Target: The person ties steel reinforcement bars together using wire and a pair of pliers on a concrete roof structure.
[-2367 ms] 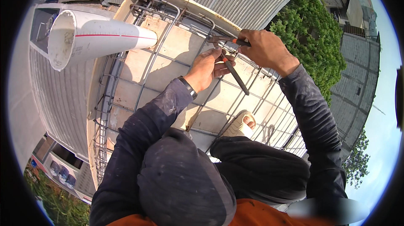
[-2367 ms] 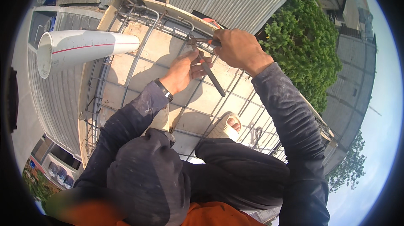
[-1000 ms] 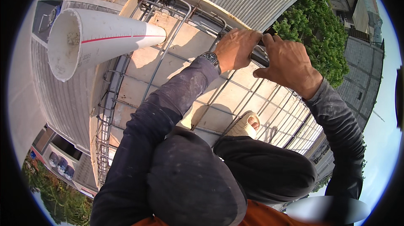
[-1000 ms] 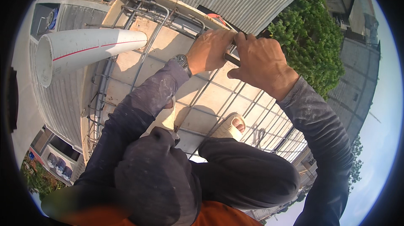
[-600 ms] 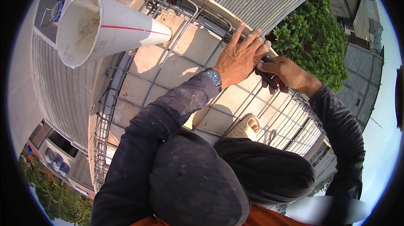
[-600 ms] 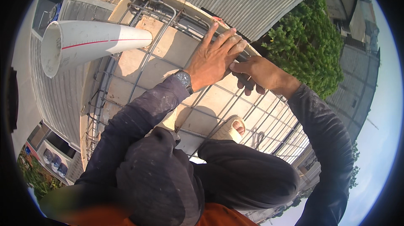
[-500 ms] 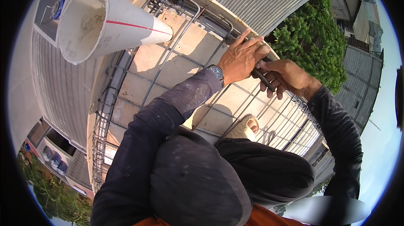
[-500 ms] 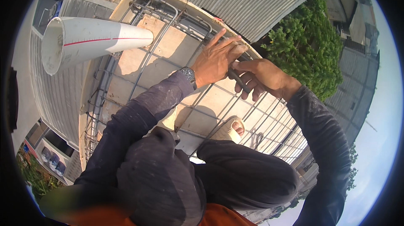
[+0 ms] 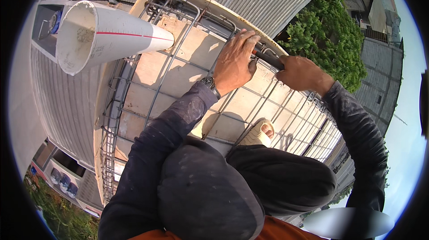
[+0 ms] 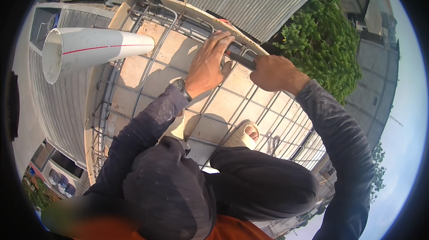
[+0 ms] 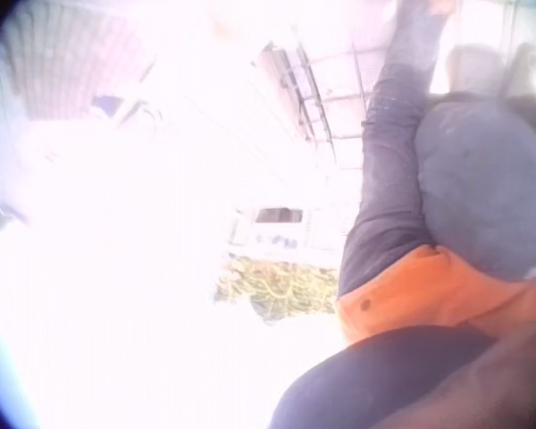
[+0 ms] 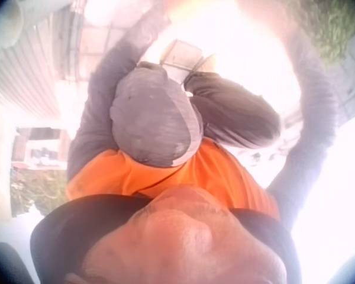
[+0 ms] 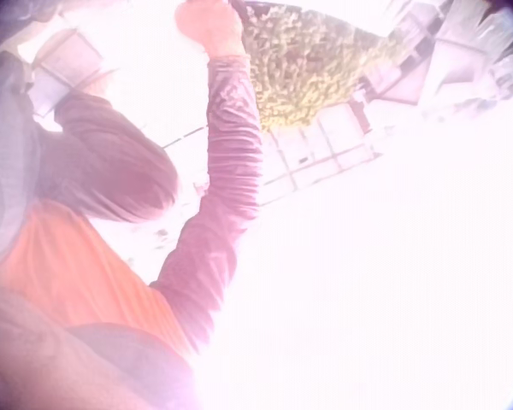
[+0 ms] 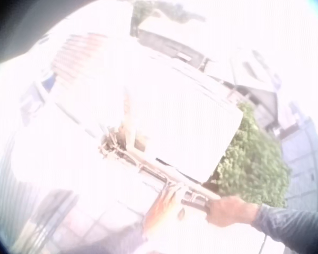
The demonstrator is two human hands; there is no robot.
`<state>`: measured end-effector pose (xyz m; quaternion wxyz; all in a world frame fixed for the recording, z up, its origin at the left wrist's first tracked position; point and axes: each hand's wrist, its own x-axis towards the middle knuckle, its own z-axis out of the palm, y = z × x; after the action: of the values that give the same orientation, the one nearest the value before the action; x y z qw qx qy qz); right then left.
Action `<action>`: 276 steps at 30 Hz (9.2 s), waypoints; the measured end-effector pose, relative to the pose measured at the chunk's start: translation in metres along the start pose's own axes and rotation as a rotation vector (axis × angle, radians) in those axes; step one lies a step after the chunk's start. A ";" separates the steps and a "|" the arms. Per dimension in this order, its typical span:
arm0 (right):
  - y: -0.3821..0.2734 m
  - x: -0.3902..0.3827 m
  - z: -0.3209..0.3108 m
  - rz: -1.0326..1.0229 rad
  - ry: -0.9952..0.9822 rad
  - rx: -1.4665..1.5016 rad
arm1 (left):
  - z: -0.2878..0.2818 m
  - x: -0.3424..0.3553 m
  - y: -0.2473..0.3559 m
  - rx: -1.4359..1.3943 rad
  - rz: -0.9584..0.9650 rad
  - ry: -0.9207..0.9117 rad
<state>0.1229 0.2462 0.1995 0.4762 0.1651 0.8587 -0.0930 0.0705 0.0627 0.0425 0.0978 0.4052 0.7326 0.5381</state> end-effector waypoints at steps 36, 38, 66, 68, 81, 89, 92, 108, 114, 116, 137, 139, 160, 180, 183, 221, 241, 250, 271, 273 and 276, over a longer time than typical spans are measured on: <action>0.033 -0.033 0.215 -0.255 0.210 0.719 | -0.032 -0.071 0.022 -0.517 -0.778 -0.455; 0.019 -0.021 0.195 -0.213 0.175 1.027 | -0.018 -0.059 0.037 -0.555 -0.672 -0.505; 0.029 0.003 0.180 -0.196 -0.344 1.807 | 0.006 -0.044 0.036 -0.787 -0.668 -0.380; 0.023 0.005 0.181 -0.204 -0.306 1.592 | 0.005 -0.042 0.038 -0.805 -0.703 -0.326; 0.008 -0.019 0.153 -0.278 0.277 1.370 | -0.008 -0.027 0.020 -1.151 -0.962 -0.083; 0.025 -0.002 0.170 -0.276 0.585 1.028 | 0.002 -0.016 0.005 -0.972 -0.996 -0.180; 0.025 0.000 0.174 -0.212 0.499 1.039 | 0.007 -0.012 0.005 -0.860 -0.961 -0.251; 0.044 0.021 0.218 0.204 0.139 2.050 | 0.019 0.069 -0.005 -0.037 -0.766 -0.873; 0.040 0.013 0.230 0.259 0.106 2.152 | 0.018 0.085 -0.011 -0.047 -0.838 -0.936; 0.038 0.026 0.224 0.210 0.120 2.178 | 0.024 0.084 -0.012 -0.050 -0.827 -0.950; 0.014 0.071 0.169 0.057 0.201 2.039 | 0.047 0.013 -0.017 0.093 -0.259 -0.394; 0.022 0.072 0.177 0.044 0.189 1.969 | 0.044 0.010 -0.018 0.093 -0.190 -0.395; 0.035 0.051 0.111 -0.243 0.270 0.876 | 0.048 -0.009 -0.034 0.331 -0.074 -0.507; 0.053 0.102 0.141 -0.028 0.168 1.445 | 0.028 0.037 -0.028 0.120 -0.160 -0.649; 0.052 0.098 0.135 0.008 0.129 1.495 | 0.026 0.041 -0.031 0.081 -0.158 -0.699; 0.005 0.090 0.113 0.155 0.510 0.508 | 0.022 0.062 -0.028 0.080 -0.217 -0.624; -0.031 0.134 0.167 0.379 0.388 2.669 | 0.032 0.034 -0.037 -0.007 -0.149 -0.507; 0.021 -0.014 0.225 -0.228 0.085 0.322 | 0.034 0.044 -0.040 -0.097 -0.326 -0.607; 0.046 -0.035 0.205 -0.124 -0.159 0.884 | 0.015 -0.076 0.006 -0.582 -0.892 -0.167; 0.051 -0.043 0.185 -0.107 -0.129 0.999 | 0.020 -0.080 0.018 -0.712 -1.027 -0.170; 0.053 -0.045 0.146 -0.066 -0.112 1.064 | 0.025 -0.065 0.039 -1.014 -1.176 -0.400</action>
<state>0.2798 0.2404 0.1600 0.3686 0.3514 0.6707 -0.5392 0.1467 0.0391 0.0474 0.6672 -0.0520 0.4609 0.5829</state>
